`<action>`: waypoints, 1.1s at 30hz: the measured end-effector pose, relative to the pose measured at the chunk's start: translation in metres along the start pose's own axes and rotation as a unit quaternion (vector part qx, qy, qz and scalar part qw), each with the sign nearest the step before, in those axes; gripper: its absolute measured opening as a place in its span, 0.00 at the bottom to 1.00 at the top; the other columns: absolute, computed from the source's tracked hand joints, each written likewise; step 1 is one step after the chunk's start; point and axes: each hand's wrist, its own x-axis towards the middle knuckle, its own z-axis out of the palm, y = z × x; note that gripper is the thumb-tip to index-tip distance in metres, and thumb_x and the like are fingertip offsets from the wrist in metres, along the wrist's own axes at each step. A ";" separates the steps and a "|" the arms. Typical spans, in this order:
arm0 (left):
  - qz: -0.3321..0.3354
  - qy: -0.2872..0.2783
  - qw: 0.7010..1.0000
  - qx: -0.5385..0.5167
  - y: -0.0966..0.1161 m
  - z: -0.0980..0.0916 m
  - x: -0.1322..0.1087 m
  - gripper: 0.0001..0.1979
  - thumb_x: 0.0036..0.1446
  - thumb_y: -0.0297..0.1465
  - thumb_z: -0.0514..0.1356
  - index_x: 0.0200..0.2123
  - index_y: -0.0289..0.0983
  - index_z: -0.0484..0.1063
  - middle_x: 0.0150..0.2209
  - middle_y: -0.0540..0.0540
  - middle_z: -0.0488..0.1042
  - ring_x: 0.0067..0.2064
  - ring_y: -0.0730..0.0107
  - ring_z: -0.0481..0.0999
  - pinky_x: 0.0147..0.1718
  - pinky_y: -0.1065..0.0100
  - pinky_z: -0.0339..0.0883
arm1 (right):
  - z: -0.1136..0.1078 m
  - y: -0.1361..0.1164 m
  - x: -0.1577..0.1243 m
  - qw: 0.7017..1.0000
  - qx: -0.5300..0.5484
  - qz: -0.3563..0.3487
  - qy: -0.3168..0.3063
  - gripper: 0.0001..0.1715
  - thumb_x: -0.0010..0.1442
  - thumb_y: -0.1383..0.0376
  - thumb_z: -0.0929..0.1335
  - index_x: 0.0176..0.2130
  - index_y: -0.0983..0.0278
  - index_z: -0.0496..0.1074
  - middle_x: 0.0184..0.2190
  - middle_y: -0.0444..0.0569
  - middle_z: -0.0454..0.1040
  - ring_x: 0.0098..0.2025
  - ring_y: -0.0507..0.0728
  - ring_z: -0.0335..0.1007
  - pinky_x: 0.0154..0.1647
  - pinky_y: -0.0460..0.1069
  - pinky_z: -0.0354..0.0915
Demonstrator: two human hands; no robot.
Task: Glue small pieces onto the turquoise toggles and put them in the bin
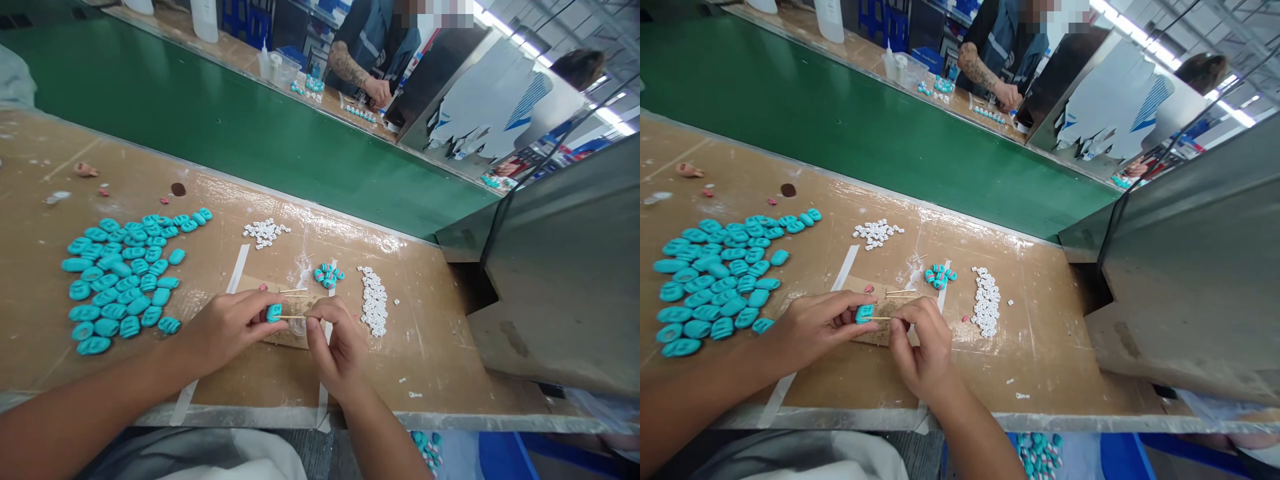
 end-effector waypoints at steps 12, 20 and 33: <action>-0.008 0.084 0.986 0.145 -0.015 -0.019 0.014 0.10 0.65 0.39 0.59 0.41 0.37 0.72 0.22 0.54 0.71 0.22 0.73 0.70 0.25 0.73 0.63 | -0.001 0.000 0.012 0.977 -0.137 -0.079 -0.142 0.07 0.66 0.73 0.62 0.38 0.62 0.66 0.29 0.45 0.69 0.32 0.54 0.63 0.36 0.51 0.59; -0.032 0.043 0.984 0.171 -0.015 -0.018 0.011 0.13 0.66 0.39 0.56 0.42 0.35 0.73 0.24 0.52 0.71 0.23 0.71 0.70 0.26 0.70 0.62 | 0.012 0.009 0.004 0.939 -0.250 -0.120 -0.202 0.08 0.65 0.74 0.61 0.37 0.64 0.67 0.30 0.47 0.70 0.33 0.55 0.61 0.38 0.52 0.55; -0.183 0.022 0.981 -0.052 -0.005 -0.017 0.015 0.13 0.56 0.42 0.65 0.38 0.39 0.76 0.24 0.55 0.72 0.23 0.73 0.70 0.25 0.73 0.66 | 0.002 0.007 -0.001 0.992 -0.112 -0.022 -0.052 0.08 0.65 0.73 0.62 0.39 0.62 0.67 0.31 0.47 0.69 0.34 0.55 0.65 0.38 0.52 0.61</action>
